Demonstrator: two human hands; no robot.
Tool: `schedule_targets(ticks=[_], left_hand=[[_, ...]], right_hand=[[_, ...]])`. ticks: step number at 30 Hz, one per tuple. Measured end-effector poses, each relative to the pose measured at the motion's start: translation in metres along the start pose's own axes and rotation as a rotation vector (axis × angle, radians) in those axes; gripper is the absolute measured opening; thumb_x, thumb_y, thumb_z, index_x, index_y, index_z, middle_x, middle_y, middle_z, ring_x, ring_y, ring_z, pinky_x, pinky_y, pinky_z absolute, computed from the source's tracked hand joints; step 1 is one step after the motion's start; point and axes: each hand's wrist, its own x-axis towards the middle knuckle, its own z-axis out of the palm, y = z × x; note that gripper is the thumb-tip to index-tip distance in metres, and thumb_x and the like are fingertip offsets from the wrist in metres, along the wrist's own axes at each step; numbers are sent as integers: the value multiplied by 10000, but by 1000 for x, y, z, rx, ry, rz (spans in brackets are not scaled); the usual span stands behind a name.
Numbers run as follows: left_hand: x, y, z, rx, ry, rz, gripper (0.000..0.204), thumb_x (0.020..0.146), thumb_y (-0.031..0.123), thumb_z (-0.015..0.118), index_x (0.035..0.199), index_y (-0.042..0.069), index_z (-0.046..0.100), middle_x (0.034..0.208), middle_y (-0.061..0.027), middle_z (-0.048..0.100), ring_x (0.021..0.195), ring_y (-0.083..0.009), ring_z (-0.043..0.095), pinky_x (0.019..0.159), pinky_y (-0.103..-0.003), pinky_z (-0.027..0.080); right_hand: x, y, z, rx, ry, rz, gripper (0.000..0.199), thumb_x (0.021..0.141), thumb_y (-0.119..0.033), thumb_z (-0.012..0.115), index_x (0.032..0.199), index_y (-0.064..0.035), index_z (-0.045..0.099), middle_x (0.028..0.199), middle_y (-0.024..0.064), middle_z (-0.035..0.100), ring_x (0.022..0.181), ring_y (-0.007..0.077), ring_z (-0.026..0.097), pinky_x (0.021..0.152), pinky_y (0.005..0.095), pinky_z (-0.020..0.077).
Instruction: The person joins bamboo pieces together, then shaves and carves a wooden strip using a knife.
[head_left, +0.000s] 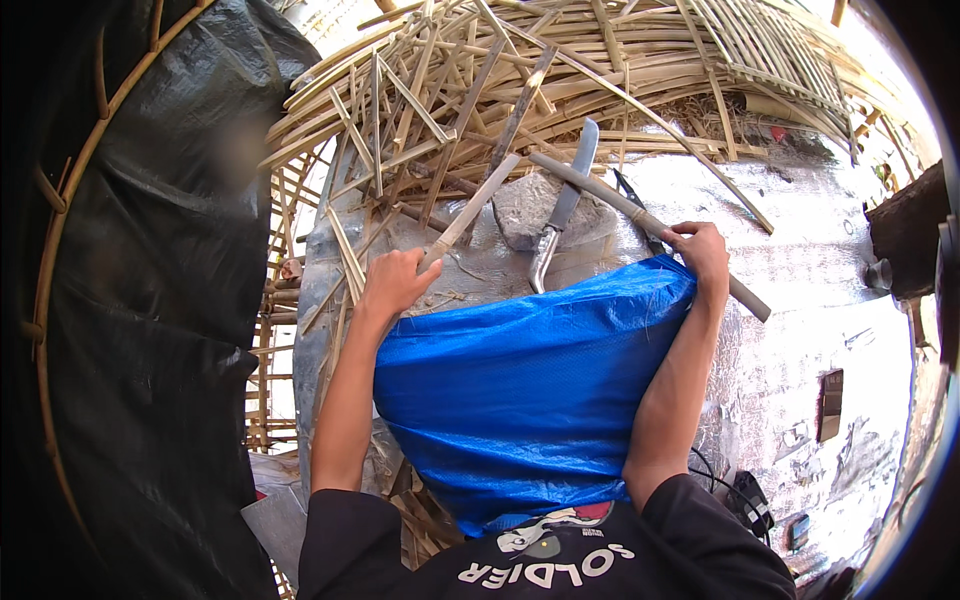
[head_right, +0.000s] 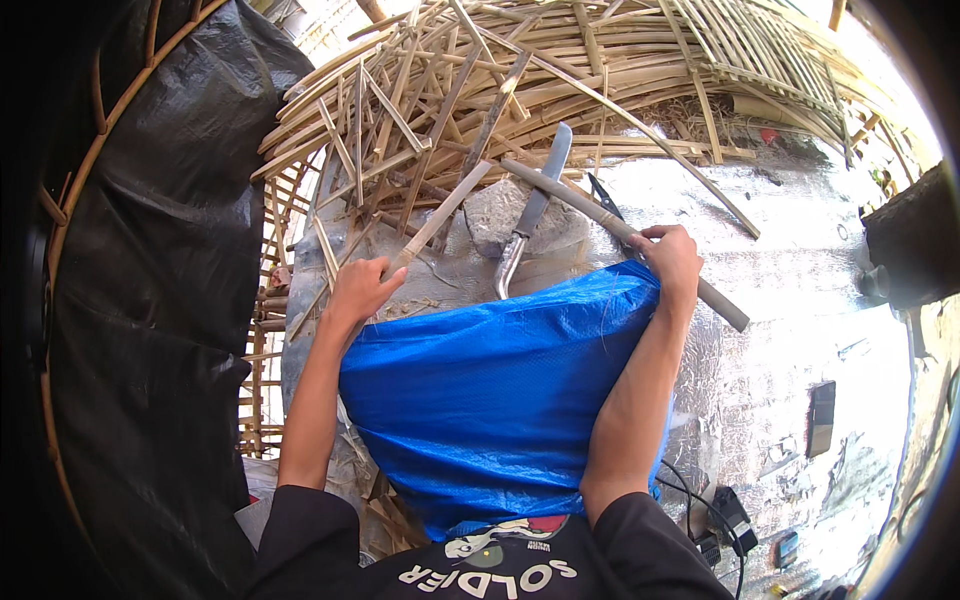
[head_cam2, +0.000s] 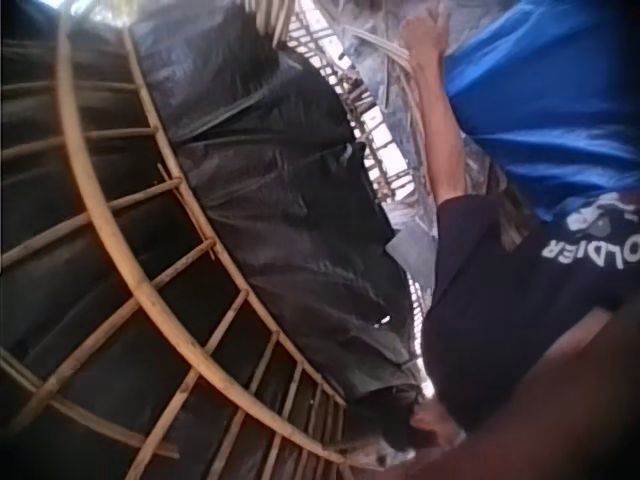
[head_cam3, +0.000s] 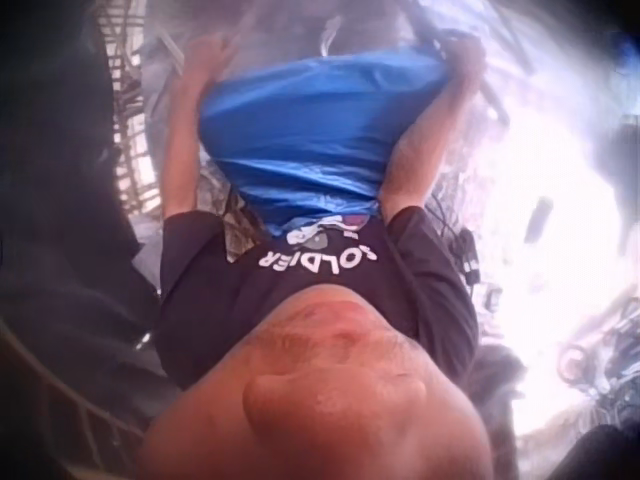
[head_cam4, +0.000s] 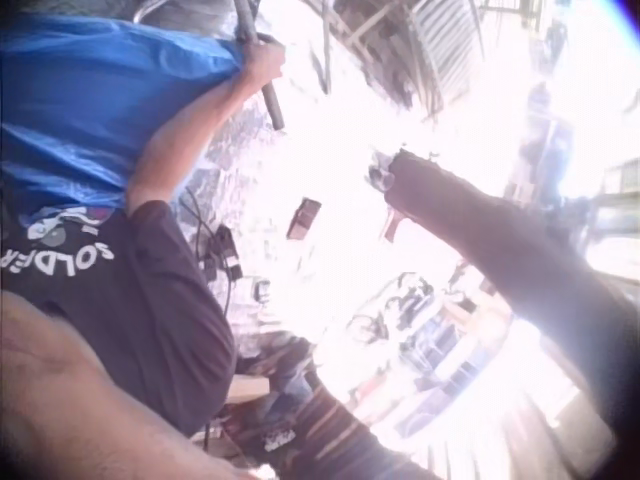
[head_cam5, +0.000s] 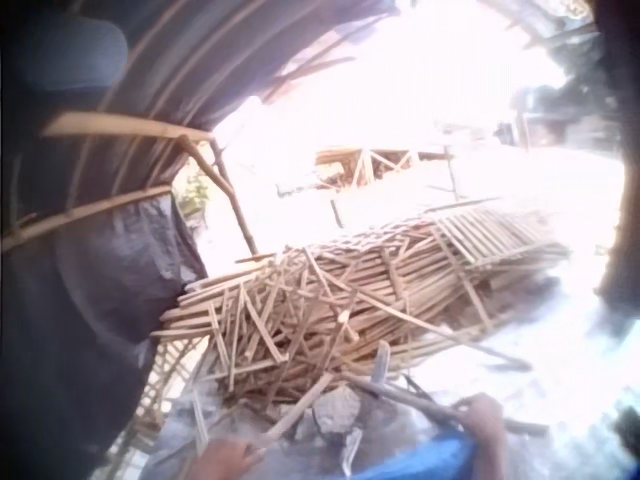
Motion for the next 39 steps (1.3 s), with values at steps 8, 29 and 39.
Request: schedule_targets(ticks=[8,29,39], left_hand=[[54,-1,2,-13,-29,-7,526,892,517,584,758,10,620,698,-262,635,753,-452,661,698,-525,512],[72,-57,91,113,-153,257,521,987,490,438,812,29,608,682,-212,640,719,-413,653,688,-519,510],[56,-67,102,134,-161,257,580,1007,497,390,785,17,625,703,-197,661,730,-399,671,688,-511,523]], right_hand=[[6,-5,10,97,30,1,366,820,-402,757,1101,-166,766,945,145,750,938,297,711,989,435,447],[23,-7,53,25,-153,-42,517,796,-350,828,1168,-10,713,982,185,739,912,234,704,879,338,515],[-20,-114,99,51,51,-286,360,812,-226,748,1093,-3,711,939,204,733,830,335,723,803,392,554]])
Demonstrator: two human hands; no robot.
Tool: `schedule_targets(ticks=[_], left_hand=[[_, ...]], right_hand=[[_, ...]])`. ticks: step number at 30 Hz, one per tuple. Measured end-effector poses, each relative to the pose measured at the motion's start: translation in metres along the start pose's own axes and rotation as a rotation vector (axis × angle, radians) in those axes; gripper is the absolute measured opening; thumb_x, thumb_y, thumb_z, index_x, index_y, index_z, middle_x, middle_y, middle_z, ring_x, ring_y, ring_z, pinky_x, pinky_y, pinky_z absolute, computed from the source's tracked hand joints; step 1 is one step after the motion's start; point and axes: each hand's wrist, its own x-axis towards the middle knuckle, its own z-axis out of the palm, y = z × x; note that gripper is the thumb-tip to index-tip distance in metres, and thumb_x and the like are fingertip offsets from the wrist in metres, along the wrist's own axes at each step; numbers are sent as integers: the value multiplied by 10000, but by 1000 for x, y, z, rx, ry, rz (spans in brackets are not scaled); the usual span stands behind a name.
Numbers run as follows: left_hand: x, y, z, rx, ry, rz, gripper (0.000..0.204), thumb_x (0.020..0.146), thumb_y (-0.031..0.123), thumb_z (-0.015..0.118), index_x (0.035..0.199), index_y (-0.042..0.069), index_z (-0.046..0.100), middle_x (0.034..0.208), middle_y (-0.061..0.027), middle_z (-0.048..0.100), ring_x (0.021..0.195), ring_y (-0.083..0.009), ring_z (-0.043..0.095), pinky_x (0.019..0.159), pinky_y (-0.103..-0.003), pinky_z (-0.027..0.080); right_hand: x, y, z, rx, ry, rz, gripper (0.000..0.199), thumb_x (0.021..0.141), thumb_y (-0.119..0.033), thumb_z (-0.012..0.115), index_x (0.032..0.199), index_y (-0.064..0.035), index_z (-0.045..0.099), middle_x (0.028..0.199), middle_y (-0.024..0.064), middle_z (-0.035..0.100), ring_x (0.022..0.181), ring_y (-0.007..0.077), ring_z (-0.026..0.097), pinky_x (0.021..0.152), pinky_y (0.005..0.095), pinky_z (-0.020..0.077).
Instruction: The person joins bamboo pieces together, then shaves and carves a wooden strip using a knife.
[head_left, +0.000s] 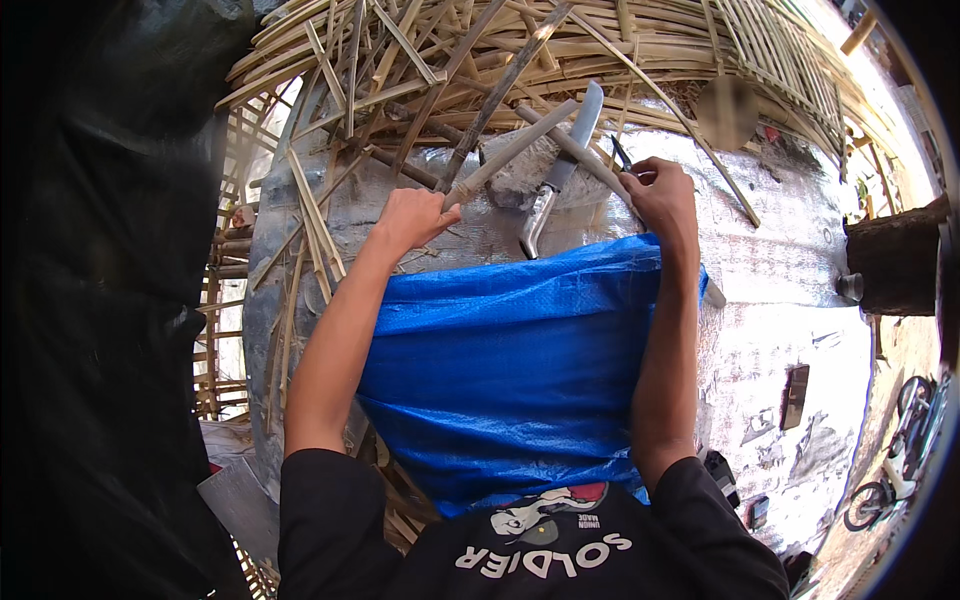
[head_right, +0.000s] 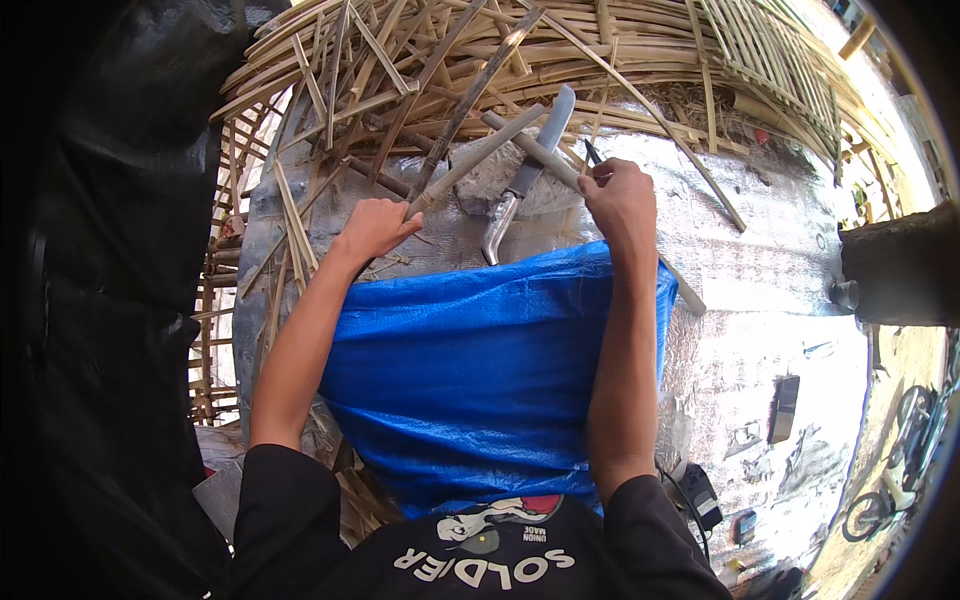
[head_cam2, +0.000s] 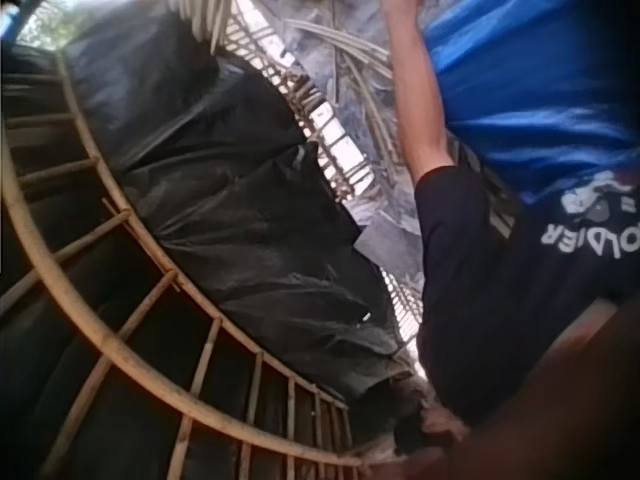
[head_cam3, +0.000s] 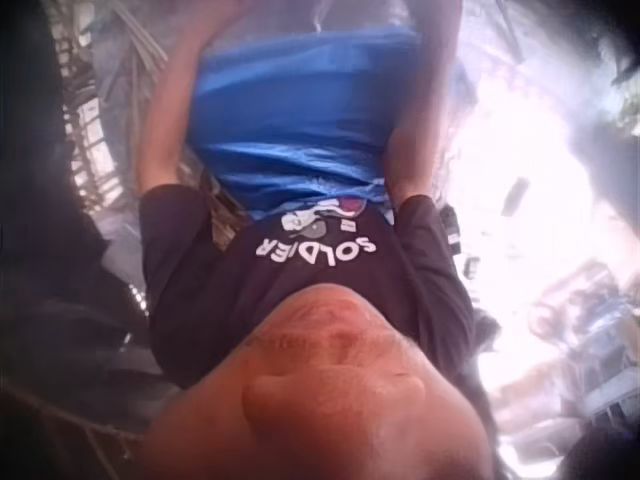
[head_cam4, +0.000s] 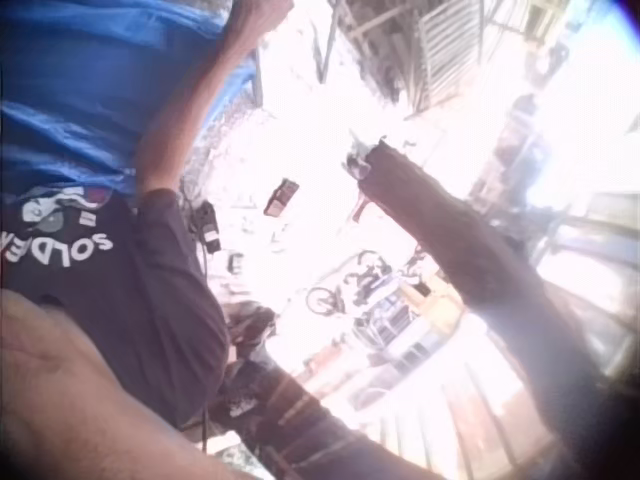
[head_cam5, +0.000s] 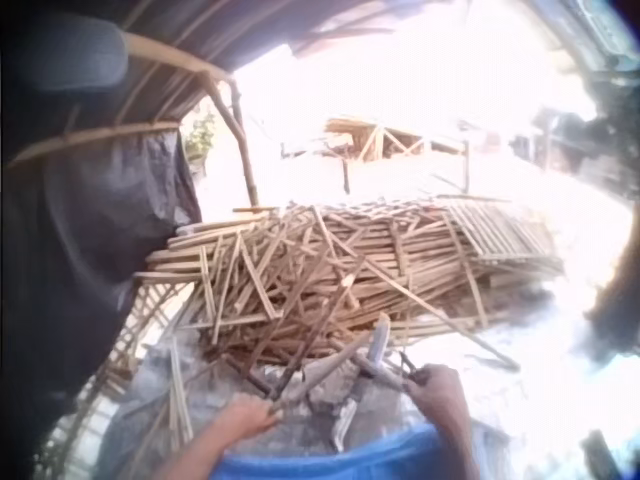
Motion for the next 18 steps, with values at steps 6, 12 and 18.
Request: schedule_targets(ticks=[6,12,18], left_hand=[[-7,-8,11,-7,2,-13,618,1007,519,370,811,9,659,730,-212,670,758,-400,678,700,-512,530],[-5,-7,11,-23,-41,-69,667,999,553,345,802,12,681,761,-199,686,802,-388,685,730,-510,531],[-8,-1,11,-42,68,-73,639,998,541,364,813,29,698,759,-182,691,791,-382,688,731,-501,535]], right_hand=[[-19,-37,128,-294,-543,0,665,795,-602,723,745,61,696,699,158,688,625,267,700,620,390,558],[-13,-29,128,322,-641,113,341,822,-337,685,734,-9,661,607,51,581,494,133,528,475,289,412],[-39,-55,55,1231,-667,496,154,850,-205,625,880,-67,566,631,18,542,526,136,488,469,281,392]])
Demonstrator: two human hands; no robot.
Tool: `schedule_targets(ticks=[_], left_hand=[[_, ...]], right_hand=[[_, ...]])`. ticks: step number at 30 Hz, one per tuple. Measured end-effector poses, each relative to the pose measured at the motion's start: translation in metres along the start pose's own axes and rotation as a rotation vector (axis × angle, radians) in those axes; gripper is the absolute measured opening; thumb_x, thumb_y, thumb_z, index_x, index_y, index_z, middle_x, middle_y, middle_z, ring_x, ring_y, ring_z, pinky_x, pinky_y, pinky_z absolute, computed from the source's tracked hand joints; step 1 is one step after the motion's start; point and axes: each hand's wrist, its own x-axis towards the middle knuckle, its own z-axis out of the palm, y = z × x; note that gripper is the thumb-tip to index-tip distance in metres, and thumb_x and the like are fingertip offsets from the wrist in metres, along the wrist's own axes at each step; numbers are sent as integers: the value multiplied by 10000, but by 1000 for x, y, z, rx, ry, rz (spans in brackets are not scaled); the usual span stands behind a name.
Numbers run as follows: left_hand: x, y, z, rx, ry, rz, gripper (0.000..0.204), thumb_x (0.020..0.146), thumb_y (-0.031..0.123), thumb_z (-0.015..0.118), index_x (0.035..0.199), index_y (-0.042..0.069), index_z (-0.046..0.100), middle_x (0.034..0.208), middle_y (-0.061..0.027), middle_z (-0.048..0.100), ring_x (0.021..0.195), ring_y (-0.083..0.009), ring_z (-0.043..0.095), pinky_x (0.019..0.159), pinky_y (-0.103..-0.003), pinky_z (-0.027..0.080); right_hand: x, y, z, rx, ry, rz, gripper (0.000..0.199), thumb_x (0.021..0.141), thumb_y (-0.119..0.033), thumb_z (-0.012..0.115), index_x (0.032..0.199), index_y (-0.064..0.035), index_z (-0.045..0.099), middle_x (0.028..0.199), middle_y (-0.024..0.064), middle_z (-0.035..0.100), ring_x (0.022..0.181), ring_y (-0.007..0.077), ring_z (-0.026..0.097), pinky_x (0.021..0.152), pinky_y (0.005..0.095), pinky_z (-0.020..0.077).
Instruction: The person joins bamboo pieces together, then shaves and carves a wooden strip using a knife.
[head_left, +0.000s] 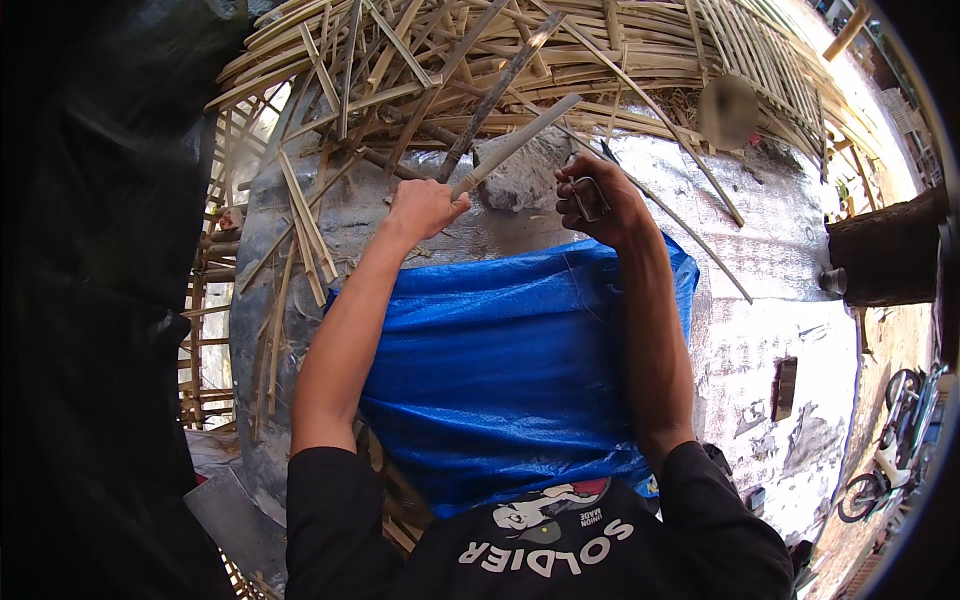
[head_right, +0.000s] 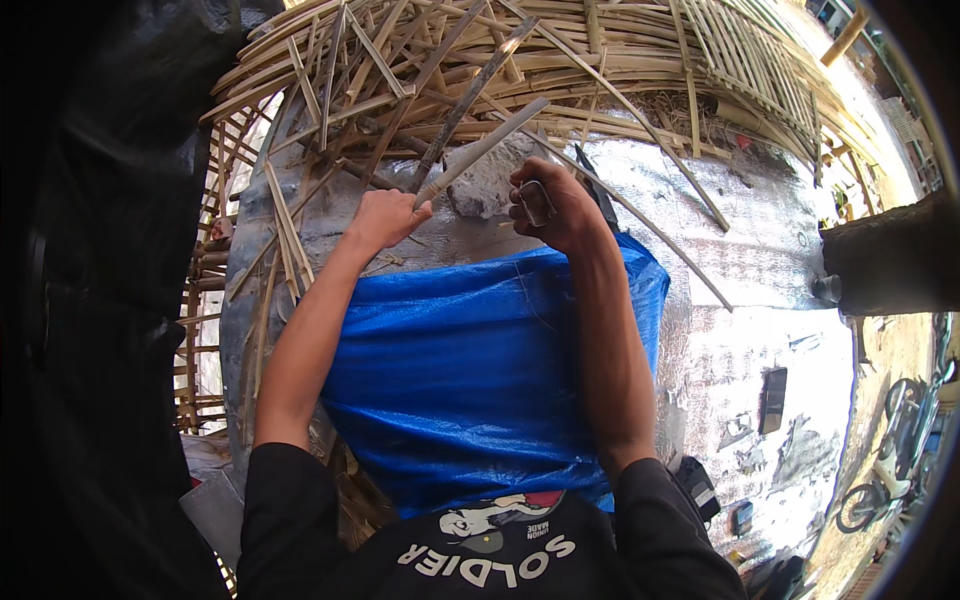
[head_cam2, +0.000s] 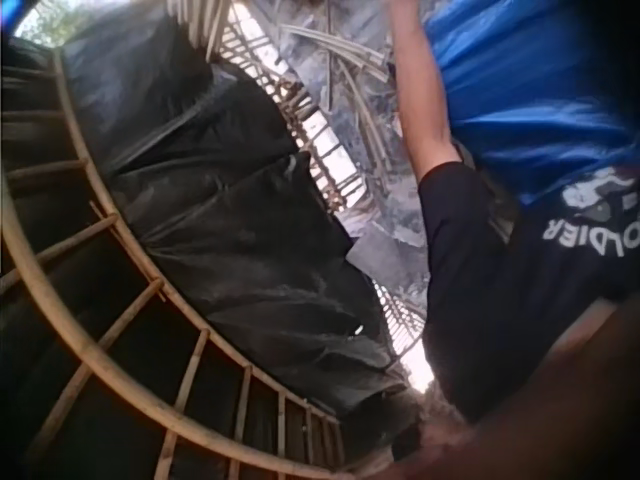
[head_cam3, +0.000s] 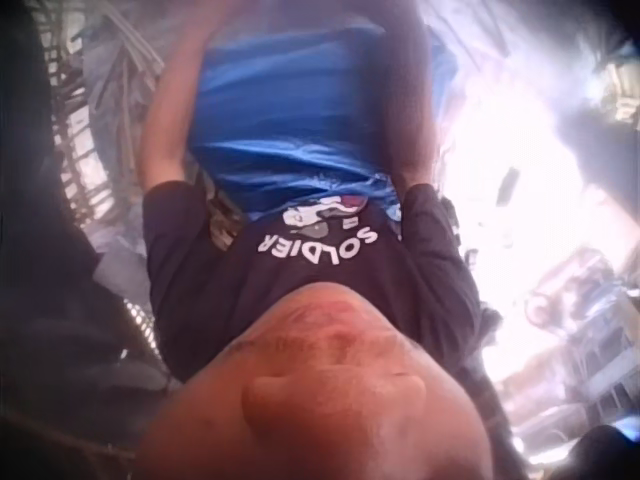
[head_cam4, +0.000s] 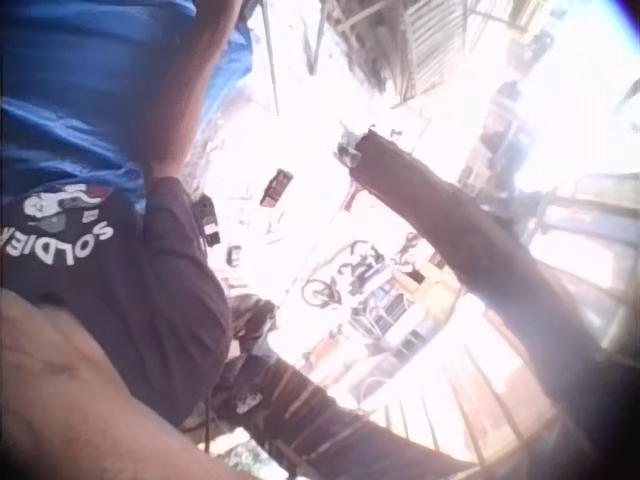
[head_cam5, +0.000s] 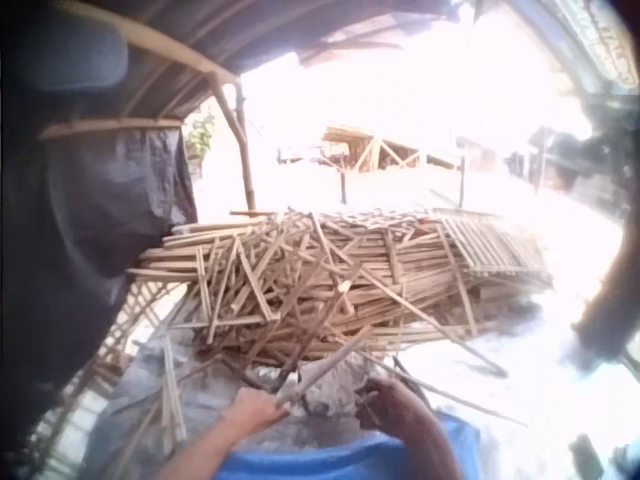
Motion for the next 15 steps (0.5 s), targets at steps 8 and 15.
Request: schedule_targets(ticks=[8,15], left_hand=[[6,3,3,53,-87,26,637,979,568,371,858,57,733,780,-160,710,792,-359,704,710,-477,546],[-3,-1,5,14,-177,-42,652,985,554,383,829,22,726,793,-194,703,816,-400,687,753,-497,538]], right_hand=[[-65,23,40,-41,-63,-85,245,925,-287,634,1030,-74,570,770,61,621,664,179,616,524,319,463],[-133,-17,50,172,-248,12,325,935,-271,619,1071,15,546,800,86,582,701,176,593,521,300,496]])
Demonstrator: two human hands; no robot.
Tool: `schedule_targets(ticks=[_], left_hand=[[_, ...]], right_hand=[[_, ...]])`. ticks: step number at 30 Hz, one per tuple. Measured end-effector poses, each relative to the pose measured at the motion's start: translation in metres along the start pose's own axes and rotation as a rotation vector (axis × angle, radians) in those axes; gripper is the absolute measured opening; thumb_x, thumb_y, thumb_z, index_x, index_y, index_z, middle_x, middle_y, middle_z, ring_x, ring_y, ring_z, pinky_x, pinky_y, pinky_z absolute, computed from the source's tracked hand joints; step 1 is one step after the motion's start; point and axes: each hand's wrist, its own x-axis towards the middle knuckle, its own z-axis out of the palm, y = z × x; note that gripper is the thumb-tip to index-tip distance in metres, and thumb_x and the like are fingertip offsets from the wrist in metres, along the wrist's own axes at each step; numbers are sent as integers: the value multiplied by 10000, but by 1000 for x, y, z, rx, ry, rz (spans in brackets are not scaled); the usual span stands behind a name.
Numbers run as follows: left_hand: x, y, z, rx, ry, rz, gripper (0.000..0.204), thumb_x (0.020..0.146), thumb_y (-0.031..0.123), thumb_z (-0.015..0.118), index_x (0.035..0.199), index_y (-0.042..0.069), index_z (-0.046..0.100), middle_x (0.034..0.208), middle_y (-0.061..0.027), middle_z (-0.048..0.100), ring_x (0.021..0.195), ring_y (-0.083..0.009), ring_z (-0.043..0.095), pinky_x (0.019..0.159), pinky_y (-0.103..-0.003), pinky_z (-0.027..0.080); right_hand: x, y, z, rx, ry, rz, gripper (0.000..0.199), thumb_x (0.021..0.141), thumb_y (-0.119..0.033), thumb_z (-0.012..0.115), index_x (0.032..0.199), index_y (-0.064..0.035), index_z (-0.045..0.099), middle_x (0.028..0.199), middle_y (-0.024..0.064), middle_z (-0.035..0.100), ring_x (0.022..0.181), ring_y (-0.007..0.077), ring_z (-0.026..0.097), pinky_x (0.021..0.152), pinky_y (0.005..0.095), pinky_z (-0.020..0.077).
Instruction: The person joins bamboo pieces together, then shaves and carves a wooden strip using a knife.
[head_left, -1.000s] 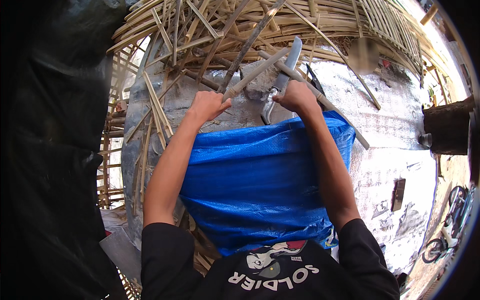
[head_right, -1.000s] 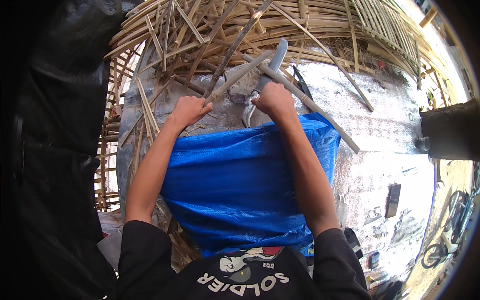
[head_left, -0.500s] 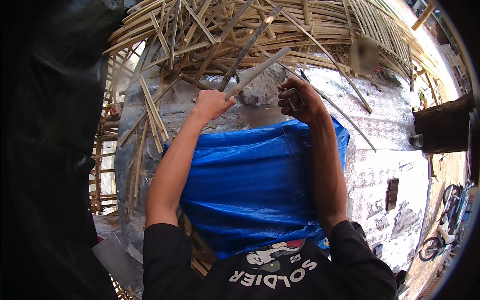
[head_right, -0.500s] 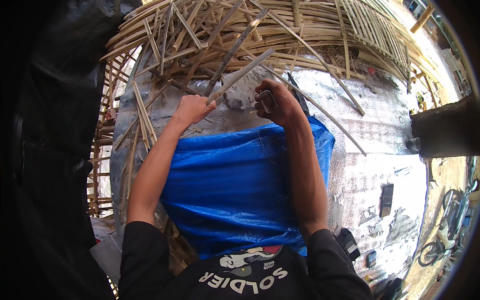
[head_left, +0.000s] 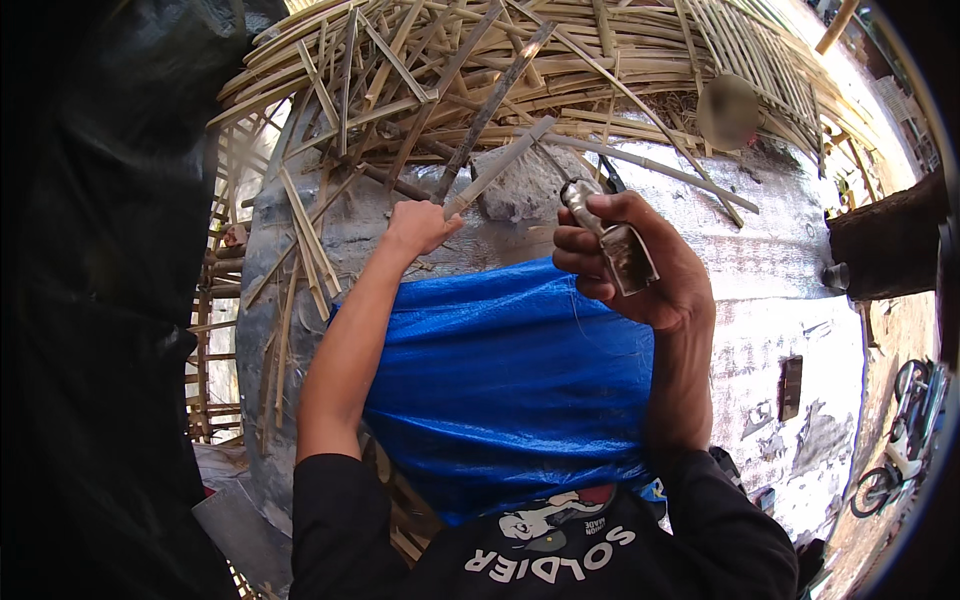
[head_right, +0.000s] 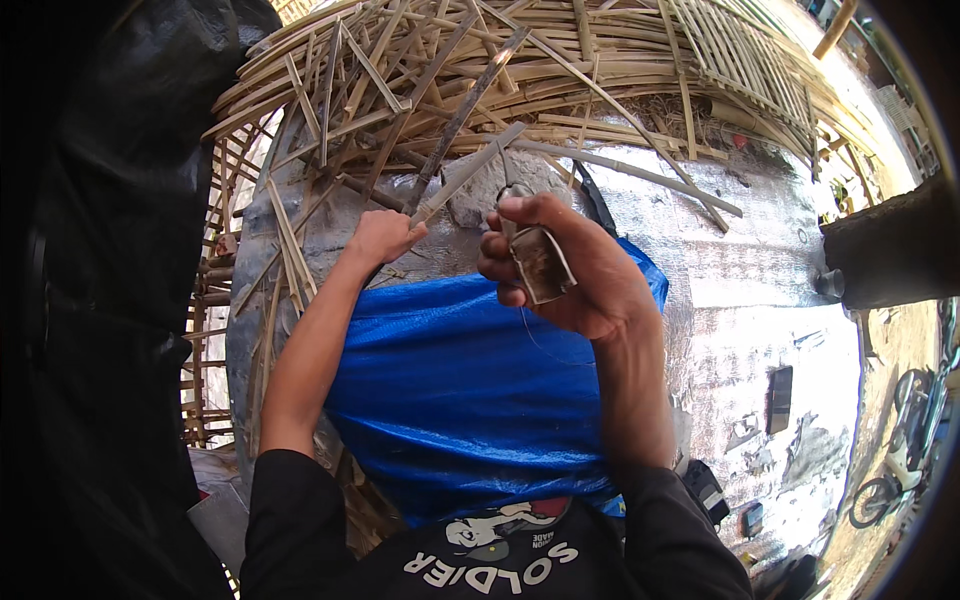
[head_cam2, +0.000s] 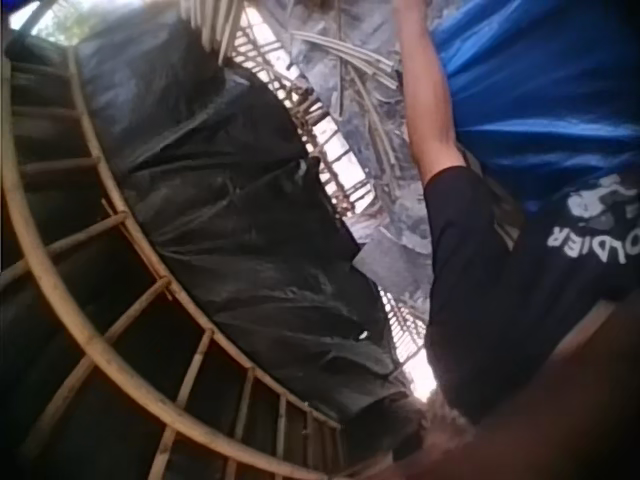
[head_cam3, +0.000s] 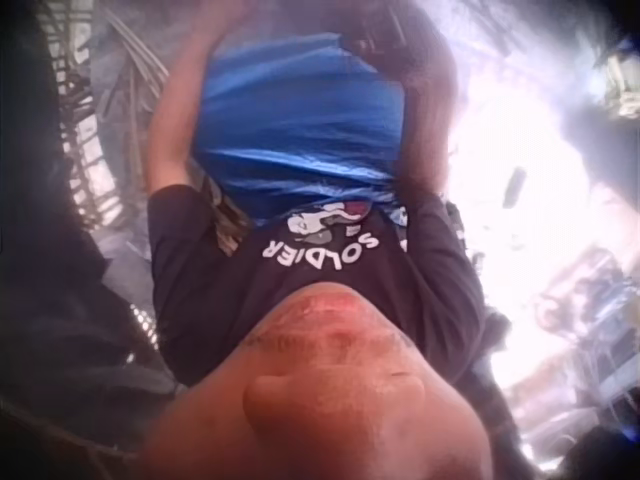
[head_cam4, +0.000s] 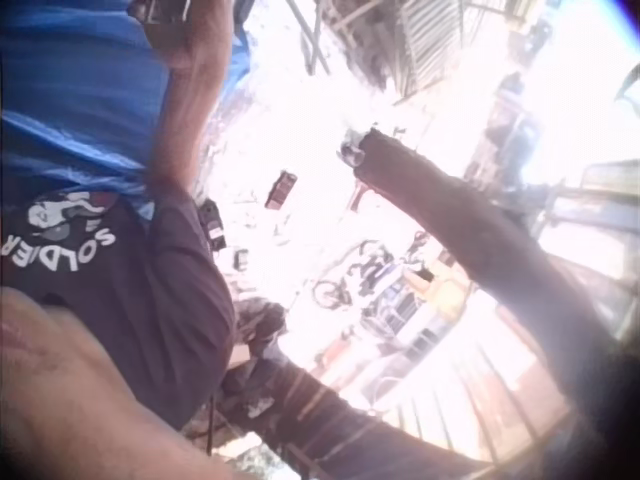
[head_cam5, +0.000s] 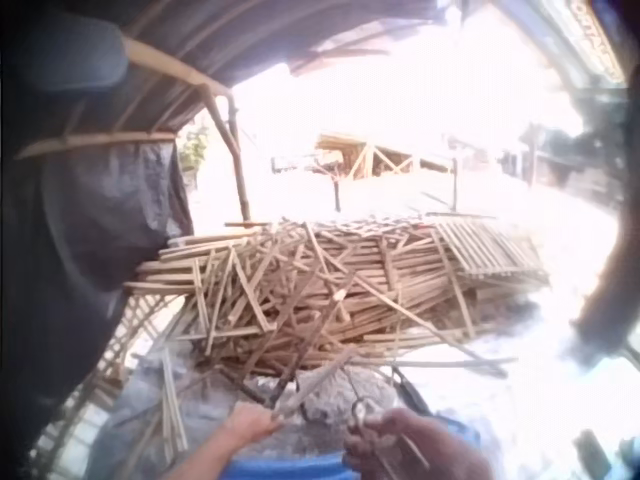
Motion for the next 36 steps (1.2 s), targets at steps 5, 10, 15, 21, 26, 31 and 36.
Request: schedule_targets(ticks=[5,10,15,21,26,31,36], left_hand=[[-11,-8,0,-18,-39,-9,668,984,565,365,829,28,728,796,-201,701,825,-404,687,759,-500,536],[-15,-21,-2,-25,-77,-25,710,971,608,341,842,30,732,831,-205,705,851,-398,688,772,-502,536],[-5,-2,-5,-31,-146,-30,708,973,609,346,897,25,739,887,-202,715,907,-397,687,809,-486,539],[4,-26,-6,-64,-164,-72,710,976,617,346,948,31,746,929,-195,723,942,-383,689,853,-478,527],[-7,-39,-8,-95,-160,-113,714,980,616,338,962,25,739,952,-210,716,980,-390,676,872,-473,519],[-18,-33,-8,-122,-175,-138,732,977,631,320,980,27,734,974,-212,715,995,-390,673,879,-470,513],[-28,-38,3,-120,-193,-132,748,979,633,308,984,15,730,1002,-224,708,1023,-404,657,909,-474,500]], right_hand=[[-14,-23,-16,200,-191,-34,306,926,-195,581,1082,54,495,778,68,536,626,132,510,442,219,463],[94,-40,-55,-771,323,-373,202,831,-198,664,870,-7,611,731,80,640,635,120,575,500,275,461],[189,-94,-186,-1417,750,-444,303,755,-239,650,869,34,583,821,180,662,762,272,649,689,380,493],[239,-76,-209,-1634,896,-222,550,793,-323,682,1178,34,519,1076,270,673,1059,405,646,942,444,471],[240,-61,-200,-1831,845,-289,458,790,-316,750,1090,-7,594,1063,183,676,1014,336,647,861,392,481],[213,-59,-213,-1372,511,-372,405,773,-315,808,981,-28,613,898,67,642,814,174,586,761,323,474],[187,-71,-223,-1380,394,-204,529,722,-368,841,1023,-5,601,922,106,658,749,183,609,660,348,496]])
